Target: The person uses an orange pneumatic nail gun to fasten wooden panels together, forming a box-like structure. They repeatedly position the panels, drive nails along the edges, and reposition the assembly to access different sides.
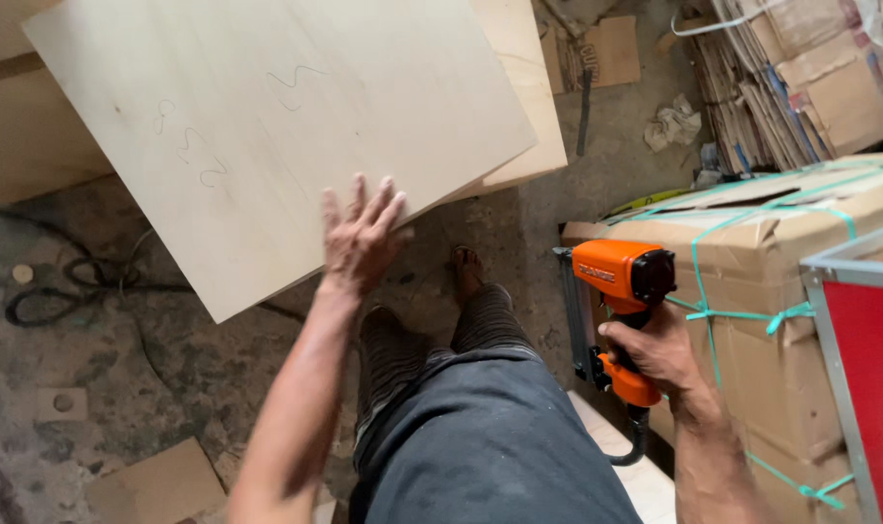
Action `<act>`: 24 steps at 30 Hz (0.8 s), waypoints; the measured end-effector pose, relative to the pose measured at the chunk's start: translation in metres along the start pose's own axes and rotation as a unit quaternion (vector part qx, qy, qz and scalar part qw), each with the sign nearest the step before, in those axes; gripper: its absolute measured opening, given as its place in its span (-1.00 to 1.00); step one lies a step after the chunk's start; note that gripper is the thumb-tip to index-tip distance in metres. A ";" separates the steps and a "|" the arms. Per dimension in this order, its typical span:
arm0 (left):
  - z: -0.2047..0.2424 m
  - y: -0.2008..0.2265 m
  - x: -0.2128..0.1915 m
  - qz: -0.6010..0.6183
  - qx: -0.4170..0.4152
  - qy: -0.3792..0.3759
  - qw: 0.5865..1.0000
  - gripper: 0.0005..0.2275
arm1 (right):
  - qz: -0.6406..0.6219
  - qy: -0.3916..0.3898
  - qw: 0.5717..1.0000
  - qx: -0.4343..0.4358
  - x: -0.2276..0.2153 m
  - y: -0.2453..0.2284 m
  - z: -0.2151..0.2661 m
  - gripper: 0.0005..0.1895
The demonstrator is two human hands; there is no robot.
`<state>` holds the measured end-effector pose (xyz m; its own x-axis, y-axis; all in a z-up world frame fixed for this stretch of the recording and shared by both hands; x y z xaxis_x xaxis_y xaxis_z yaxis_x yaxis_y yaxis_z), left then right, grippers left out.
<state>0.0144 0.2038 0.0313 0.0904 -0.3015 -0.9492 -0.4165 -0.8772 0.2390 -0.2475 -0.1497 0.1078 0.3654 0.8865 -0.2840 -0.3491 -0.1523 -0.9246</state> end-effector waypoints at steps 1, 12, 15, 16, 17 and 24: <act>-0.003 0.002 -0.001 -0.001 -0.005 -0.001 1.000 -0.45 | 0.001 -0.005 1.000 0.000 0.000 -0.013 -0.008 -0.80; -0.014 0.025 0.011 -0.006 -0.003 0.111 0.994 -0.64 | 0.020 -0.072 0.997 -0.008 0.013 -0.103 -0.084 -0.84; -0.036 0.046 0.005 0.018 -0.010 0.066 0.998 -0.56 | -0.006 -0.083 0.996 -0.027 0.024 -0.108 -0.107 -0.79; -0.039 0.050 0.009 0.017 -0.014 0.067 0.998 -0.56 | -0.005 -0.087 0.996 -0.027 0.028 -0.116 -0.114 -0.79; -0.041 0.054 0.014 0.011 -0.021 0.065 0.998 -0.55 | -0.015 -0.095 0.995 -0.019 0.034 -0.124 -0.119 -0.81; -0.073 0.106 0.052 -0.042 -0.002 0.006 0.999 -0.49 | 0.015 -0.163 0.985 -0.050 0.047 -0.122 -0.162 -0.92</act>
<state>0.0413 0.0677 0.0223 0.1359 -0.2317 -0.9632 -0.4034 -0.9010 0.1598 -0.0480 -0.1604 0.1660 0.0536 0.9716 -0.2307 -0.2636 -0.2091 -0.9417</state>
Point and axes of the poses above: each hand's wrist, its own z-axis away from the middle knuckle, its own x-axis out of the palm, y = z × x, the point moved 5 cm from there along -z, towards the middle knuckle, and after that the axes turned 15 degrees about -x, right-handed, at the moved point
